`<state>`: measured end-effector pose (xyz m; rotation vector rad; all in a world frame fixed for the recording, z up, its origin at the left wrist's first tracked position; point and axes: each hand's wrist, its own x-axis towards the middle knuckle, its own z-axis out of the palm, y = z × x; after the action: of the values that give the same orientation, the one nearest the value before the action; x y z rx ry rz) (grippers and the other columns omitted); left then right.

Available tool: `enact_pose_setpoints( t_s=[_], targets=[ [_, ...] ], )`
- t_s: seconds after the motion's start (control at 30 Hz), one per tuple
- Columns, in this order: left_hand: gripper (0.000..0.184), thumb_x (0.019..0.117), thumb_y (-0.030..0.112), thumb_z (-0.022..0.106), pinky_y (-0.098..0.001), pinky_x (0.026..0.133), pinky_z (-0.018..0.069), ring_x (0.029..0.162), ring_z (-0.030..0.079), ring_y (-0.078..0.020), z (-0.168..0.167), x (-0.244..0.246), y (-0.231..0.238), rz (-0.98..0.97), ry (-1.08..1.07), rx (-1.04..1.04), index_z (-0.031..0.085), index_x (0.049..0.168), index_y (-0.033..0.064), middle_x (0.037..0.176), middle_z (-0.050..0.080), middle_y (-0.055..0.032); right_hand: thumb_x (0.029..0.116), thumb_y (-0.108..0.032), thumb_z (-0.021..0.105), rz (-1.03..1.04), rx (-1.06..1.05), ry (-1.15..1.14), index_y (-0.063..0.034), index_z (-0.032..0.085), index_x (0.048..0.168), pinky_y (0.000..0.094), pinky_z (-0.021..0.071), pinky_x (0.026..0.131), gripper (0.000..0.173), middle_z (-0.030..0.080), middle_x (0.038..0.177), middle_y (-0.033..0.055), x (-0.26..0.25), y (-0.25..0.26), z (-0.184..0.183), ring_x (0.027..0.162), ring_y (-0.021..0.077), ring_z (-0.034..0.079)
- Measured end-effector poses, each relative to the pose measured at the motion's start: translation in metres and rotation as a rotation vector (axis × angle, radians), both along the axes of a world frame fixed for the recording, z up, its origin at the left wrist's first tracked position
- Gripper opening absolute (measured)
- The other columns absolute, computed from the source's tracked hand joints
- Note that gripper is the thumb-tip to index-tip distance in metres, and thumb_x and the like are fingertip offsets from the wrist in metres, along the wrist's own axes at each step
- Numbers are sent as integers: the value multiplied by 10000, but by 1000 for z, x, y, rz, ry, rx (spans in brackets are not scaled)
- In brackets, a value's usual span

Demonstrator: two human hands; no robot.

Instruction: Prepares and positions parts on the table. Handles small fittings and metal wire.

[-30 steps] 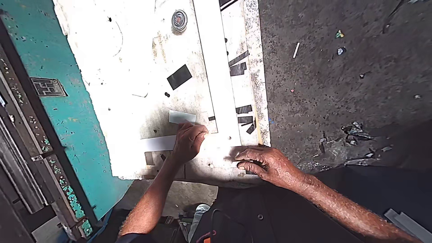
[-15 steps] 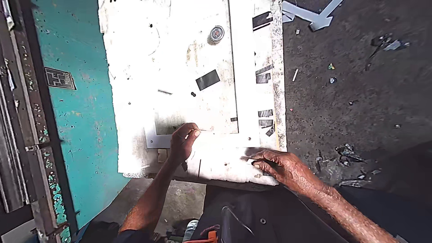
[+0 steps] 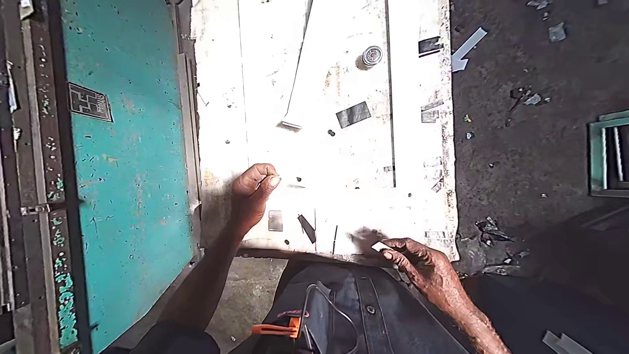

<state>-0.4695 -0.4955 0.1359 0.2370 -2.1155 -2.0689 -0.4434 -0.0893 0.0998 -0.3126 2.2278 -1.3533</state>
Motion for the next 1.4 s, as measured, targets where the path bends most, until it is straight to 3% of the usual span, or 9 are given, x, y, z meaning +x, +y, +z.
enact_pose_setpoints(
  t_s=[0.43, 0.8, 1.13, 1.23, 1.4],
  targets=[
    [52, 1002, 146, 606, -155, 582, 458, 627, 527, 0, 69, 38, -66, 164, 209, -150, 658, 998, 142, 820, 617, 78, 965, -433, 675, -27, 29, 80, -161, 758, 1093, 204, 572, 598, 312, 756, 916, -64, 33, -5, 11, 668, 1, 659],
    [74, 1022, 143, 568, -181, 691, 493, 708, 565, -3, 92, 65, -88, 205, 340, -242, 636, 1046, 150, 856, 625, 107, 961, -486, 663, 7, 45, 70, -181, 765, 1085, 225, 575, 589, 345, 757, 903, -65, 90, 2, -3, 648, 14, 657],
    [55, 1018, 193, 598, -181, 714, 507, 719, 569, 19, 95, 67, -142, 150, 373, -215, 641, 1051, 203, 886, 632, 148, 956, -442, 685, -152, 25, 58, -170, 760, 1065, 188, 553, 555, 302, 755, 872, -73, 123, -57, 5, 621, -2, 644],
    [58, 1021, 211, 594, -155, 665, 494, 690, 562, 17, 97, 65, -159, 118, 374, -217, 635, 1053, 186, 883, 630, 128, 966, -435, 680, -161, 17, 56, -174, 763, 1074, 198, 567, 576, 295, 758, 890, -77, 130, -85, 4, 644, 11, 659],
    [53, 1016, 195, 598, -181, 682, 507, 689, 568, 13, 97, 55, -180, 41, 419, -197, 627, 1059, 183, 872, 637, 141, 972, -393, 688, -191, -15, 36, -162, 761, 1082, 207, 582, 602, 266, 759, 894, -64, 144, -123, 3, 674, 24, 677]
  ],
)
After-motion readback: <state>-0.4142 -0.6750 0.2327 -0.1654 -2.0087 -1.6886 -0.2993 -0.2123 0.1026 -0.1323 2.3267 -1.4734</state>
